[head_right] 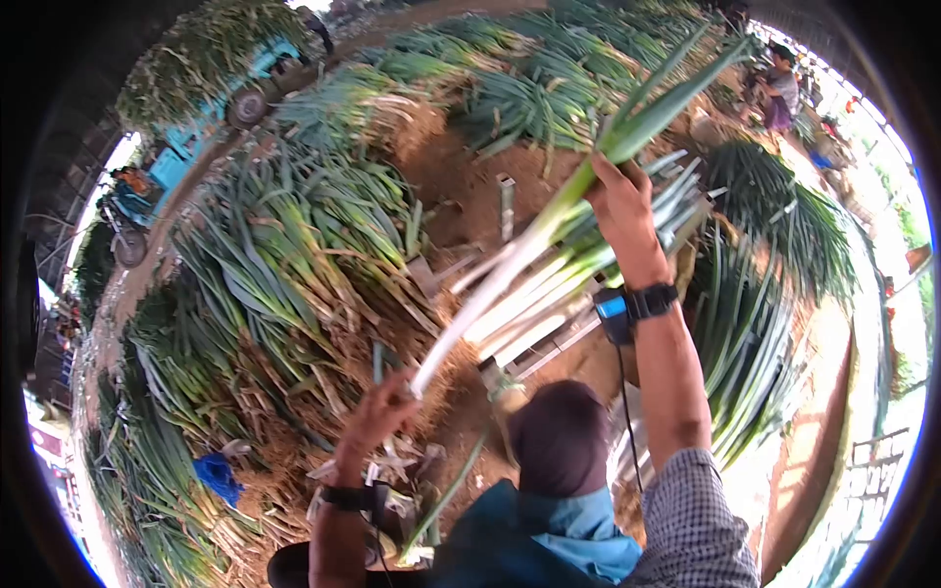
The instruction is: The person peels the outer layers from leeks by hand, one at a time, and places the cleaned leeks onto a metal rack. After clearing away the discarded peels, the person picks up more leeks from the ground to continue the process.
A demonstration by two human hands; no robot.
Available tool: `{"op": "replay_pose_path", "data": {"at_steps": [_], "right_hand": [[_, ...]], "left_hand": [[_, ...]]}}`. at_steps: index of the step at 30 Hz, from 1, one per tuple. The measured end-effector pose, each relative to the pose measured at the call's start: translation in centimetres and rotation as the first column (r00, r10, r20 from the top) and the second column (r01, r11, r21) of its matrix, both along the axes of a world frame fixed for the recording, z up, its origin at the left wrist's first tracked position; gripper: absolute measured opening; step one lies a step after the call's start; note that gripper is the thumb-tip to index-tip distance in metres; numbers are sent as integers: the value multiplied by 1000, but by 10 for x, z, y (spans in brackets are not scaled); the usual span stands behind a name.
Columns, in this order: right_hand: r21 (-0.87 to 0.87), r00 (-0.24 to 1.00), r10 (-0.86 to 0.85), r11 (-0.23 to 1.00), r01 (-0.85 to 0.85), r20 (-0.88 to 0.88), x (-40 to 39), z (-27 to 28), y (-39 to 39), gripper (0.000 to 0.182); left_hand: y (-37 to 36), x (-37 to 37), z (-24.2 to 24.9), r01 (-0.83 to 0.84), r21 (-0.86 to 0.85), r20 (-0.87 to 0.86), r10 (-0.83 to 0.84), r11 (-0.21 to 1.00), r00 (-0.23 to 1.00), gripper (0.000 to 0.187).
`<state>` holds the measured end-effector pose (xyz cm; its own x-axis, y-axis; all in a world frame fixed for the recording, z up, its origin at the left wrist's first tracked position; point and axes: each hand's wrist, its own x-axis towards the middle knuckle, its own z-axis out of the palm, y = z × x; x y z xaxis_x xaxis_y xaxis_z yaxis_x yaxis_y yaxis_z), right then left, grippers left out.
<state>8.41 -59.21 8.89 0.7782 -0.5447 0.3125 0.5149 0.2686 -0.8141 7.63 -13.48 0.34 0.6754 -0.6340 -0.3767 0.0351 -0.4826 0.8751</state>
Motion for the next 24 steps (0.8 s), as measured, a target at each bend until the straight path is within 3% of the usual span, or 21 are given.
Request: {"op": "replay_pose_path", "data": {"at_steps": [1,4,7,10,14,15,17,18,20,21,22,23,24], "right_hand": [[7,1000,-6,1000,6,7,1,-2,3,19],[3,996,-90,996,90,-18,-1,-3,9,21],[-69,995,-93,994,90,-43,-4,-11,-6,23],[-25,996,-81,996,80,-47,-7,-12,-14,22],[-32,985,-170,985,170,3,-3,-33,-80,20],[-26,977,-202,979,200,-62,-9,-31,-96,17],[-6,990,-136,991,136,-40,-20,-25,-114,18],[83,989,-149,985,150,-21,-14,-33,-126,16],[90,973,-180,977,194,-147,-8,-45,-137,17],[-107,908,-305,952,286,-286,-9,-57,-148,18],[-324,878,-348,915,242,-327,-8,-84,-171,21],[-523,846,-410,830,191,-342,-7,-109,-193,25],[-475,907,-277,874,100,-318,4,-133,-212,25]], "left_hand": [[-1,1,-17,-17,66,49,14,998,999,37],[9,-4,-78,20,35,216,-27,999,976,29],[11,-21,-54,88,12,583,-79,996,809,23],[13,-34,-16,162,43,735,-141,986,663,21],[95,-34,-71,54,235,528,-174,971,831,21],[142,-36,-100,-65,66,377,35,996,925,26],[157,-51,-91,-215,385,255,121,898,959,35],[139,-52,-55,-214,746,297,-27,630,954,40],[179,-44,-104,-230,624,487,-141,747,862,41],[199,-50,-119,-236,567,576,-174,789,799,42],[187,-47,-102,-160,562,531,-206,811,822,29],[199,-49,-118,-135,571,465,-183,810,866,18],[206,-55,-125,-112,569,293,-73,815,953,12]]}}
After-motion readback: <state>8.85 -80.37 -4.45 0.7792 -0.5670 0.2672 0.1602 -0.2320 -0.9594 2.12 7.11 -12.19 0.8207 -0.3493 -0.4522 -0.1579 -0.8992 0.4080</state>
